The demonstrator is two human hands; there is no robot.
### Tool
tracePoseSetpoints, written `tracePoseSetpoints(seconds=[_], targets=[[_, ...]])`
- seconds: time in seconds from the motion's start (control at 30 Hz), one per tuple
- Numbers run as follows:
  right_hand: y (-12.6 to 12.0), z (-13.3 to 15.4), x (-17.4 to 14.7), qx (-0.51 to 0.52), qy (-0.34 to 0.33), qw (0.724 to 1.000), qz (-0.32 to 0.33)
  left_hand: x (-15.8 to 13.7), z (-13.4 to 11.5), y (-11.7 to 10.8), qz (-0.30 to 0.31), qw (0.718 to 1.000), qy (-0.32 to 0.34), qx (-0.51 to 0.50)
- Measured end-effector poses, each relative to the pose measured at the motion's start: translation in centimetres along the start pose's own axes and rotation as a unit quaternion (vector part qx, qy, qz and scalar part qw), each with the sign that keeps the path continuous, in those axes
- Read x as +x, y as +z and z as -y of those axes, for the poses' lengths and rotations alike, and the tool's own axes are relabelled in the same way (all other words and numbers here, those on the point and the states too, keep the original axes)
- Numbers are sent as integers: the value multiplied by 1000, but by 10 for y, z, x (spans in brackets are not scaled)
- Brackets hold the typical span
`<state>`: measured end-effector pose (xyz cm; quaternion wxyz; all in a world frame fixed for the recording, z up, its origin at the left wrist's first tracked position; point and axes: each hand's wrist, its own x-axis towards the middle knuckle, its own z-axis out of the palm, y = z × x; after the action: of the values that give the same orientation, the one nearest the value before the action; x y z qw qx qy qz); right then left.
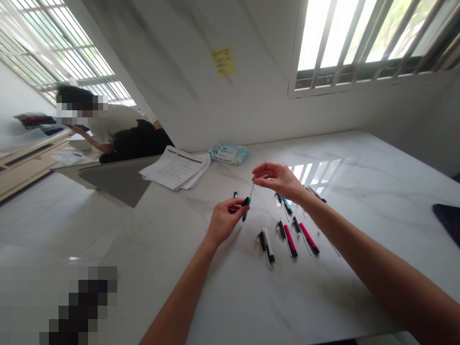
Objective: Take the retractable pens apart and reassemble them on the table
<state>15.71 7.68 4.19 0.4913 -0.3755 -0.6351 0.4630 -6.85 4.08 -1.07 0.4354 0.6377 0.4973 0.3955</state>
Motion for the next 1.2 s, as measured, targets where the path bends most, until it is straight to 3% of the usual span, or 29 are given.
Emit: tracePoseSetpoints(seconds=[0.3,0.57,0.73,1.0,1.07,1.2], targets=[[3,-12,-3,-65,11,994,83,0,1,-1,4,1000,6,4],[15,-13,-11,-164,-25,976,141,-1,-1,0,23,999,33,-10],[21,-11,-11,-141,-25,982,122,-1,-3,1,21,999,36,-5],[0,2,-1,75,-20,997,28,-2,-5,1,-1,999,15,36],[-7,-1,2,50,-20,998,15,-1,-5,0,-16,998,35,50],[-21,-5,3,-139,-26,990,22,1,-3,-3,-56,991,82,93]])
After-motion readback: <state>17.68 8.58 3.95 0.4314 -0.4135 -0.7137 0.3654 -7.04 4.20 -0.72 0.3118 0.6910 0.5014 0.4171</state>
